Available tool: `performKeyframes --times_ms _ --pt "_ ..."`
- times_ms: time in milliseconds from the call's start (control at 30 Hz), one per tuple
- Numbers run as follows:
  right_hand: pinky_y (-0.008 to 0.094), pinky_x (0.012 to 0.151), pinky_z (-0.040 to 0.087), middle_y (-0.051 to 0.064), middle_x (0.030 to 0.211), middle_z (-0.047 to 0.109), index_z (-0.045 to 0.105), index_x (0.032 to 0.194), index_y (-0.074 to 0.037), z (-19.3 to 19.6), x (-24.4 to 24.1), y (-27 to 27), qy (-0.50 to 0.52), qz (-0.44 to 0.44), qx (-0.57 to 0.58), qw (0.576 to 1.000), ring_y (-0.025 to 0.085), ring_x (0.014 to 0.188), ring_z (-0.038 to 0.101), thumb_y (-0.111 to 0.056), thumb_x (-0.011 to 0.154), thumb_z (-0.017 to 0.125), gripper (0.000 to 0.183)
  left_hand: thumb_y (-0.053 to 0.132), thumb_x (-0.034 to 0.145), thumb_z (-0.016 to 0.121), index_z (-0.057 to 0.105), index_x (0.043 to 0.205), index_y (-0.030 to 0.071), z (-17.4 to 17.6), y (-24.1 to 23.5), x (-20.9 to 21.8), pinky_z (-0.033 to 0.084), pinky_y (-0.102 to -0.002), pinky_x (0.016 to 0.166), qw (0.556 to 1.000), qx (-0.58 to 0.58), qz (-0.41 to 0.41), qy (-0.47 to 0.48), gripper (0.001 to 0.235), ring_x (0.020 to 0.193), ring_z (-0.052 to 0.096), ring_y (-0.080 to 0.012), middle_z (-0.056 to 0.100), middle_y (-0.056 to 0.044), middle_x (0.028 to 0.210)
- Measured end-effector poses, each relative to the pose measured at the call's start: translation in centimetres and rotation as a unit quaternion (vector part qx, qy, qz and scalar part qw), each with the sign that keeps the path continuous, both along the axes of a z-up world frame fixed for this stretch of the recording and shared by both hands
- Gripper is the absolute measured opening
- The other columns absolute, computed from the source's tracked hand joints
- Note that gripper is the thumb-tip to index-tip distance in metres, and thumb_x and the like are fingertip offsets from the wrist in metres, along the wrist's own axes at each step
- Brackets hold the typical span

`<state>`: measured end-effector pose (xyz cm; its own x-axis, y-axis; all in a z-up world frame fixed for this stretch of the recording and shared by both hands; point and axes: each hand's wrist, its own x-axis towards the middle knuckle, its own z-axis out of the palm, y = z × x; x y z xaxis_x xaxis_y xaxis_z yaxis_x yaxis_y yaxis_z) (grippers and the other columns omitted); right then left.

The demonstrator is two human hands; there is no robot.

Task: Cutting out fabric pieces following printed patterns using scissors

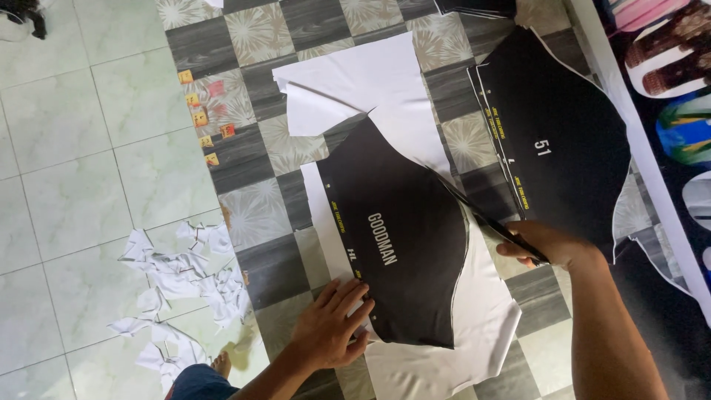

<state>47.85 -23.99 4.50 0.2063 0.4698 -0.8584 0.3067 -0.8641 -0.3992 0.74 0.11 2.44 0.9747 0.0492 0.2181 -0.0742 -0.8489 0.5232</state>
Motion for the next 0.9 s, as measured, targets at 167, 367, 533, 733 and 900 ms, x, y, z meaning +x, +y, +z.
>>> performKeyframes --times_ms 167,367,533,733,900 --pt "0.036 0.059 0.041 0.01 0.071 0.055 0.063 0.098 -0.008 1.6 -1.1 1.9 0.003 -0.077 -0.022 0.997 0.021 0.062 0.051 -0.017 0.105 0.083 0.023 0.03 0.098 0.073 0.074 0.139 0.002 -0.4 0.0 -0.1 0.047 -0.065 0.121 1.0 -0.01 0.001 -0.025 0.049 0.145 0.063 -0.0446 0.067 -0.026 0.154" --pt "0.036 0.06 0.04 0.008 0.069 0.066 0.064 0.093 -0.011 3.1 -0.6 3.2 -0.059 0.005 -0.07 0.996 0.02 0.061 0.057 -0.032 0.105 0.081 0.029 0.032 0.101 0.071 0.073 0.141 0.002 -0.3 0.1 -0.1 0.046 -0.066 0.121 1.0 -0.016 -0.009 -0.009 0.05 0.145 0.061 -0.045 0.065 -0.027 0.155" --pt "0.037 0.068 0.042 0.009 0.072 0.065 0.065 0.096 -0.011 1.7 0.8 2.9 -0.041 -0.012 -0.055 0.998 0.022 0.068 0.058 -0.029 0.106 0.083 0.027 0.03 0.099 0.072 0.073 0.141 0.003 -0.3 0.0 -0.2 0.047 -0.065 0.122 1.0 -0.007 -0.001 -0.022 0.05 0.146 0.062 -0.045 0.065 -0.027 0.156" --pt "0.038 0.075 0.042 0.009 0.072 0.063 0.06 0.087 -0.01 4.3 0.7 4.3 -0.051 -0.002 -0.084 0.995 0.023 0.069 0.057 -0.028 0.106 0.081 0.034 0.031 0.098 0.072 0.073 0.141 0.005 -0.4 -0.3 -0.2 0.049 -0.063 0.121 1.0 -0.002 0.012 -0.025 0.05 0.145 0.064 -0.0425 0.067 -0.024 0.155" --pt "0.037 0.076 0.035 0.011 0.07 0.056 0.067 0.09 -0.009 4.5 2.0 3.7 -0.009 -0.116 -0.072 0.991 0.021 0.064 0.048 -0.019 0.103 0.091 0.029 0.033 0.098 0.074 0.072 0.144 0.003 -0.4 0.0 -0.2 0.046 -0.067 0.12 1.0 -0.019 -0.01 -0.009 0.054 0.146 0.061 -0.0465 0.065 -0.027 0.156"
